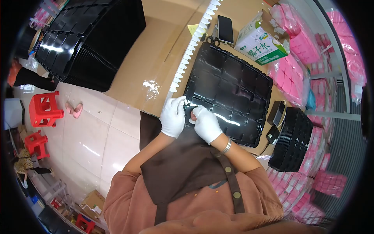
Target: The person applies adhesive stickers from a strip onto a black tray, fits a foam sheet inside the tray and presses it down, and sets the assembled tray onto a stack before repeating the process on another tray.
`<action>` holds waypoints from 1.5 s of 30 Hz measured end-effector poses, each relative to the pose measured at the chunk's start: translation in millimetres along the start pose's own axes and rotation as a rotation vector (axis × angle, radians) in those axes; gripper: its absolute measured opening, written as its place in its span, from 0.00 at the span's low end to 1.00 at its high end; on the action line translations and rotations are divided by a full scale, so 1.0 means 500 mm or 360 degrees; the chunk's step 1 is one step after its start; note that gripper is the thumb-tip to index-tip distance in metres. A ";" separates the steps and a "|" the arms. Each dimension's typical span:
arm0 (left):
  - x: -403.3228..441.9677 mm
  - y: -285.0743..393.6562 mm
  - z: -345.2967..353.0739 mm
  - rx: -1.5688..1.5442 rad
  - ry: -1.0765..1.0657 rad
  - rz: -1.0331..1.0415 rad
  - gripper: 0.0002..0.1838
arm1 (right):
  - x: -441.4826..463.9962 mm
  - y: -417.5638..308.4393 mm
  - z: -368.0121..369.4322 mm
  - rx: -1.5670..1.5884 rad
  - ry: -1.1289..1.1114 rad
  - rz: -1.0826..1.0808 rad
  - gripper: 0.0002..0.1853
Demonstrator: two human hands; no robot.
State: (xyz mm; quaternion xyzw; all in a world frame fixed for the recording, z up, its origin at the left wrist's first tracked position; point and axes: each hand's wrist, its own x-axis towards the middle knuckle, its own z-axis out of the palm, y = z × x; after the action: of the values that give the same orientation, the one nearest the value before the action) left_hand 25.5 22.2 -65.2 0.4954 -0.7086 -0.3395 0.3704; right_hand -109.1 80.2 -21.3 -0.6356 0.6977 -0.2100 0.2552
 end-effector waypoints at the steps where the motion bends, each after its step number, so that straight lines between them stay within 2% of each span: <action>1: 0.001 0.003 -0.002 -0.0001 -0.0013 -0.0009 0.10 | 0.006 0.014 -0.001 0.0159 0.0088 -0.0015 0.05; 3: 0.003 0.009 -0.003 -0.0007 -0.0013 -0.0023 0.10 | 0.026 0.042 -0.021 0.0453 0.0272 -0.0053 0.07; 4: 0.002 0.010 -0.004 -0.0018 -0.0007 -0.0025 0.10 | 0.051 0.012 -0.085 0.0921 0.0484 0.0142 0.09; 5: 0.004 0.013 -0.004 -0.0037 -0.0002 -0.0017 0.09 | 0.086 0.030 -0.159 0.0301 0.0888 -0.0126 0.09; 6: 0.006 0.016 -0.004 -0.0078 -0.0003 -0.0024 0.09 | 0.124 0.060 -0.231 0.0417 0.1217 -0.0195 0.09; 7: 0.004 0.010 0.001 -0.0083 0.0017 0.0012 0.10 | 0.160 0.090 -0.304 0.0616 0.1461 -0.0037 0.08; 8: 0.006 0.016 -0.004 -0.0048 -0.0031 -0.0022 0.10 | 0.188 0.109 -0.386 0.0151 0.1702 0.0018 0.05; 9: 0.007 0.024 -0.010 -0.0004 -0.0081 -0.0057 0.10 | 0.239 0.222 -0.454 0.0148 0.1811 0.0020 0.03; 10: 0.006 0.030 -0.010 -0.0043 -0.0065 -0.0066 0.10 | 0.268 0.227 -0.502 0.0218 0.1948 -0.0051 0.01; 11: 0.006 0.034 -0.011 -0.0031 -0.0064 -0.0064 0.10 | 0.294 0.258 -0.543 -0.0094 0.1907 0.0101 0.03; 12: 0.006 0.035 -0.011 -0.0018 -0.0060 -0.0064 0.10 | 0.316 0.291 -0.572 -0.0259 0.1677 0.0203 0.06; 13: 0.007 0.035 -0.010 -0.0006 -0.0056 -0.0067 0.10 | 0.344 0.368 -0.596 -0.0276 0.1461 0.0133 0.08; 15: 0.006 0.021 -0.004 0.0043 0.0022 0.0036 0.10 | 0.359 0.423 -0.615 -0.0114 0.1206 0.0007 0.09; 18: 0.001 0.015 0.002 0.0097 0.0035 0.0053 0.10 | 0.298 0.377 -0.672 -0.0084 0.1368 0.0376 0.09; 19: 0.002 0.013 0.003 0.0134 0.0020 0.0033 0.10 | 0.278 0.426 -0.687 -0.0619 0.1670 0.0046 0.09; 21: 0.002 0.013 0.005 0.0122 0.0010 -0.0001 0.10 | 0.241 0.552 -0.699 -0.0654 0.1755 0.0576 0.10; 23: 0.003 0.015 0.006 0.0154 -0.0007 0.0018 0.10 | 0.194 0.681 -0.663 -0.0832 0.1446 0.0919 0.09; 25: 0.002 0.010 0.009 0.0151 -0.0024 0.0008 0.10 | 0.168 0.843 -0.582 -0.1013 0.0611 0.1247 0.09; 27: 0.003 0.015 0.008 0.0073 -0.0069 0.0000 0.11 | 0.120 0.730 -0.511 -0.0651 0.1125 0.1129 0.10; 30: 0.013 0.034 0.001 0.0195 -0.0171 0.0025 0.12 | 0.117 0.747 -0.500 -0.0731 0.1185 0.1093 0.09; 32: 0.035 0.058 -0.004 0.0313 -0.0214 0.0145 0.12 | 0.116 0.757 -0.507 -0.0523 0.1240 0.1224 0.09; 33: 0.046 0.066 -0.004 0.0263 -0.0108 0.0135 0.13 | 0.117 0.767 -0.518 -0.0426 0.1273 0.1285 0.08; 34: 0.054 0.072 -0.004 0.0210 -0.0002 0.0121 0.13 | 0.108 0.785 -0.534 -0.0228 0.1338 0.1201 0.08; 36: 0.073 0.076 -0.013 0.0126 0.0113 0.0125 0.14 | 0.090 0.799 -0.552 -0.0179 0.1263 0.1178 0.08; 37: 0.082 0.086 -0.011 0.0102 0.0103 0.0133 0.14 | 0.087 0.773 -0.563 -0.0155 0.1222 0.1161 0.08; 38: 0.091 0.101 -0.008 0.0078 0.0093 0.0142 0.14 | 0.079 0.742 -0.556 -0.0332 0.1107 0.1049 0.09; 42: 0.105 0.118 0.026 -0.0059 -0.0052 0.0231 0.10 | 0.085 0.755 -0.513 -0.0661 0.1131 0.0959 0.09; 45: 0.103 0.135 0.032 -0.0102 -0.0223 0.0180 0.10 | 0.089 0.757 -0.509 -0.0430 0.1276 0.1055 0.07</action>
State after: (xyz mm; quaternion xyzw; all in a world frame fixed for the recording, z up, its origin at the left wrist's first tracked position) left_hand -31.0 -6.3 -6.2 0.4174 -0.7485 -0.3743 0.3541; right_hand -565.8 67.5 -60.1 -0.2784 0.9245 -0.2527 -0.0627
